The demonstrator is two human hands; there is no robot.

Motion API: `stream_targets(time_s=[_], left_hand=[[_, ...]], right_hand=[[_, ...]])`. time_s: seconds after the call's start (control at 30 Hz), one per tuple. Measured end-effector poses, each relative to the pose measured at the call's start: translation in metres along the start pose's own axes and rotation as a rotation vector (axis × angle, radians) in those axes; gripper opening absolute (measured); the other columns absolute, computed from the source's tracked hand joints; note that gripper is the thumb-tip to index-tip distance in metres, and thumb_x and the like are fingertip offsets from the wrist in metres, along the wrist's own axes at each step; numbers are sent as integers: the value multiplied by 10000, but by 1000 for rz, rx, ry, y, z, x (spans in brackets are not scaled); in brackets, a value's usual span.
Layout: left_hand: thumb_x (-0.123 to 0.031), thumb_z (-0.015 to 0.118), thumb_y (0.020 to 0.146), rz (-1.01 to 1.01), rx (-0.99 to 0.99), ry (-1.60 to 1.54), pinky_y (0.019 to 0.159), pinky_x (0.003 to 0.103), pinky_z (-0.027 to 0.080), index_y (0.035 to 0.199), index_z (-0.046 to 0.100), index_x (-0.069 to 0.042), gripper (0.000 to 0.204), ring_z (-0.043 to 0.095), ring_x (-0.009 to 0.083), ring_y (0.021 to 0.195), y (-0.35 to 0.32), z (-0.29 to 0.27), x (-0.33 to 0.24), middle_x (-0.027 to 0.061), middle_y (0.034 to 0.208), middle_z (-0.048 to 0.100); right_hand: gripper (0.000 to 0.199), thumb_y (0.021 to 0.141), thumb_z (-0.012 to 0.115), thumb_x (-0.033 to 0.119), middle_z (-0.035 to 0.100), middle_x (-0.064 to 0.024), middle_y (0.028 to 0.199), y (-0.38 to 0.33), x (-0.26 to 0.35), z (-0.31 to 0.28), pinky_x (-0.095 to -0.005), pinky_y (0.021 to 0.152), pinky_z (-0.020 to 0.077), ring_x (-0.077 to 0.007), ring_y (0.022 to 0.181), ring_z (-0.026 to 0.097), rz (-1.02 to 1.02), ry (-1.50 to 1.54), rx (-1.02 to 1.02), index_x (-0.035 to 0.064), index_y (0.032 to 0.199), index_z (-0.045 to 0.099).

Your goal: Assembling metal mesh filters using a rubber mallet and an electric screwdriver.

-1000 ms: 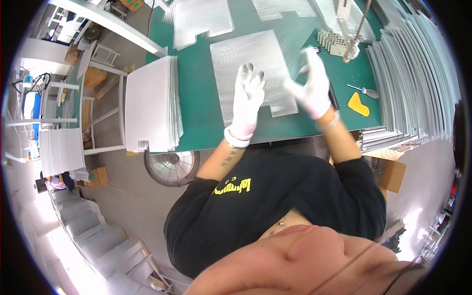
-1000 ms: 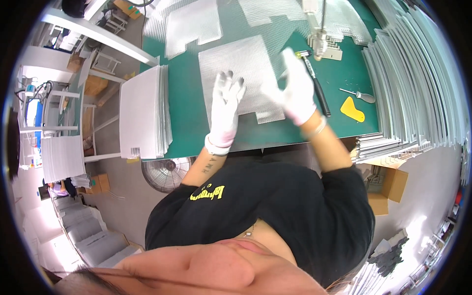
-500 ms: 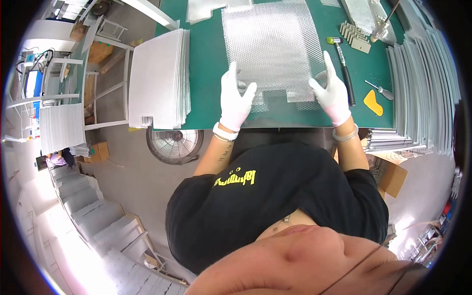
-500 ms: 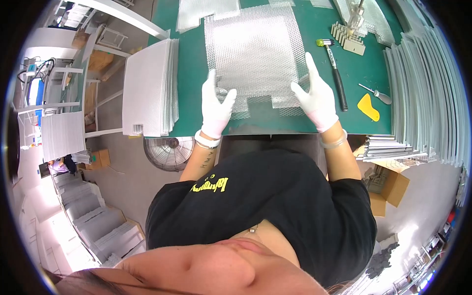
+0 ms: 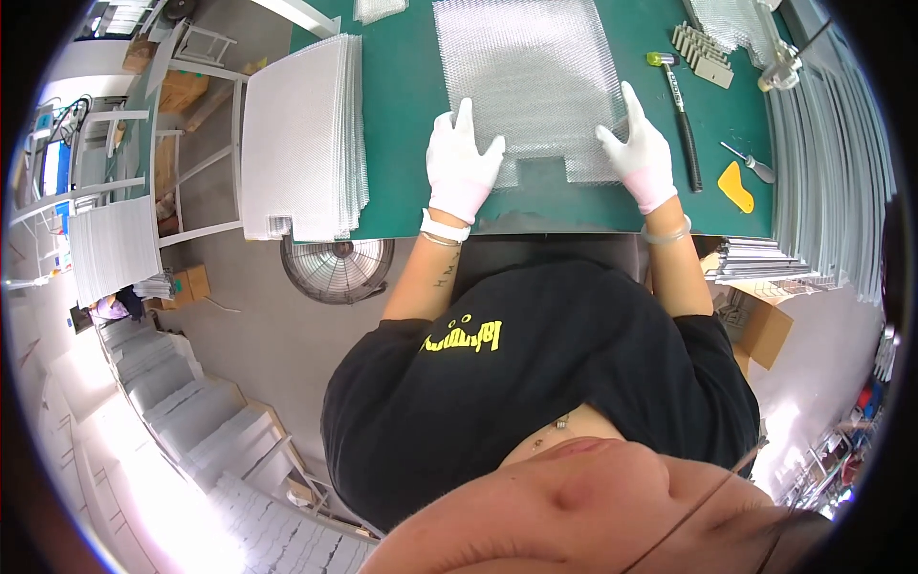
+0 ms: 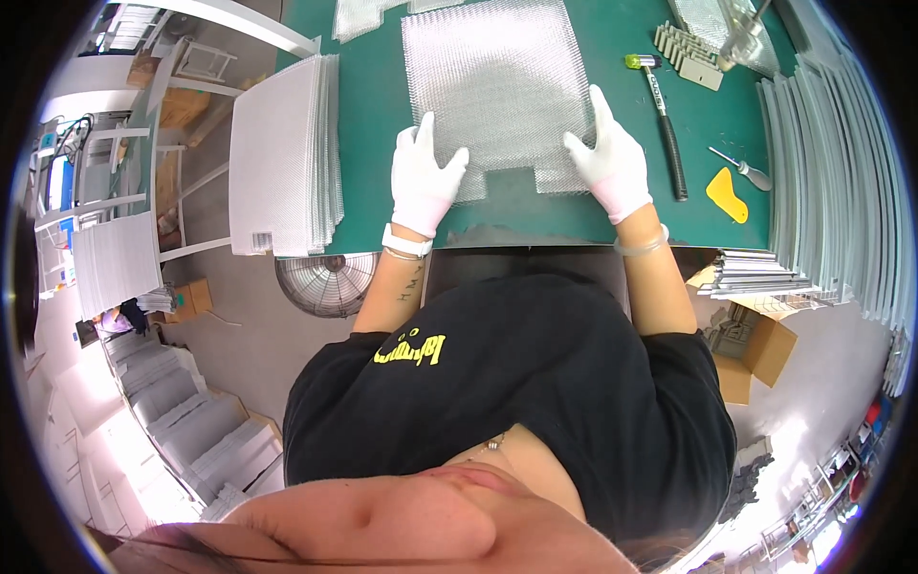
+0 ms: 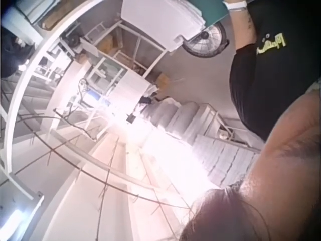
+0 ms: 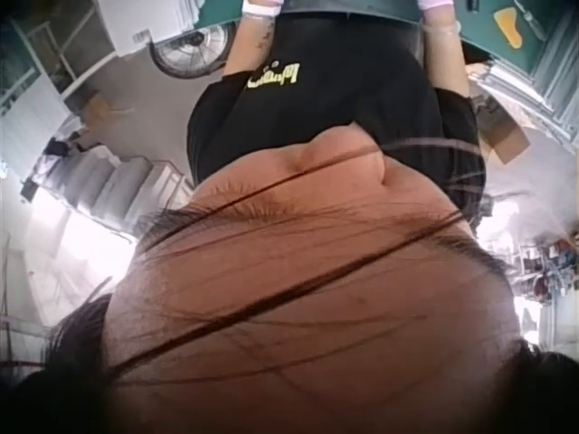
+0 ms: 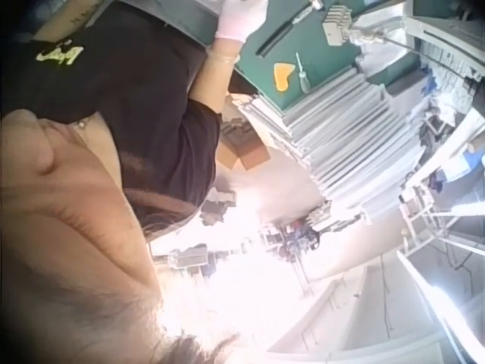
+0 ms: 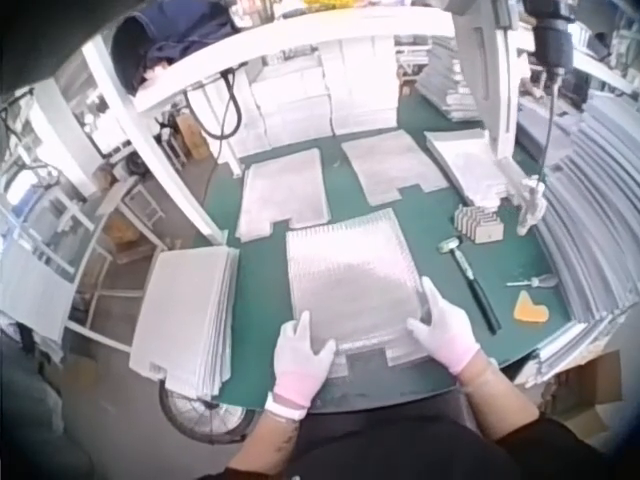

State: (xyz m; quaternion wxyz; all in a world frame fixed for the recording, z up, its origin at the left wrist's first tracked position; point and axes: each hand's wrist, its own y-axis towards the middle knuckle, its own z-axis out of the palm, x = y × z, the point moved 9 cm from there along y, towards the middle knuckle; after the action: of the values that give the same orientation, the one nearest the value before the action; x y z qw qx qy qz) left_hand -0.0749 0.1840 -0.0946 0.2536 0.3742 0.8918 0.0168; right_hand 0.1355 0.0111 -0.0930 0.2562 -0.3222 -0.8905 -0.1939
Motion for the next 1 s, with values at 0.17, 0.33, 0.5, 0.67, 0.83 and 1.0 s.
stream_targets(time_s=[0.17,0.33,0.5,0.67,0.83,1.0], left_hand=[[-369,755,805,-50,36,-1,957,441,508,1421,512,-7,755,586,387,1129,7,13,11,250,1239,556],[-352,746,824,-44,57,69,972,455,498,1420,512,-5,728,584,401,1143,5,25,14,271,1260,562],[-331,757,820,-52,67,28,1011,434,475,1420,517,3,728,565,398,1170,3,27,18,270,1273,551],[-333,749,816,-56,82,19,1013,439,471,1417,518,9,729,563,403,1170,6,27,21,275,1278,549],[-369,736,836,-45,117,27,1016,450,475,1425,512,9,734,563,409,1181,7,31,23,287,1305,534],[-371,753,823,-94,167,-5,1023,458,468,1437,519,-41,736,547,410,1204,12,28,21,287,1342,513]], right_hand=[[749,854,730,314,692,-218,1078,5,0,9,-421,834,551,-376,955,682,2,-37,24,81,1497,424],[659,881,719,288,676,-191,1200,1,-7,22,-402,889,545,-360,1054,666,-23,-48,8,105,1467,478],[601,903,683,323,674,-164,1156,2,-9,26,-400,883,540,-330,1041,663,-60,-77,36,98,1432,509],[585,913,670,335,662,-165,1175,5,-12,30,-408,905,533,-334,1060,655,-58,-75,86,87,1421,516],[583,921,661,344,662,-173,1144,5,-12,31,-421,910,529,-347,1053,655,-31,-66,137,81,1420,514],[530,921,662,342,666,-174,1167,13,-9,29,-414,927,524,-354,1057,653,5,-174,286,85,1372,557]])
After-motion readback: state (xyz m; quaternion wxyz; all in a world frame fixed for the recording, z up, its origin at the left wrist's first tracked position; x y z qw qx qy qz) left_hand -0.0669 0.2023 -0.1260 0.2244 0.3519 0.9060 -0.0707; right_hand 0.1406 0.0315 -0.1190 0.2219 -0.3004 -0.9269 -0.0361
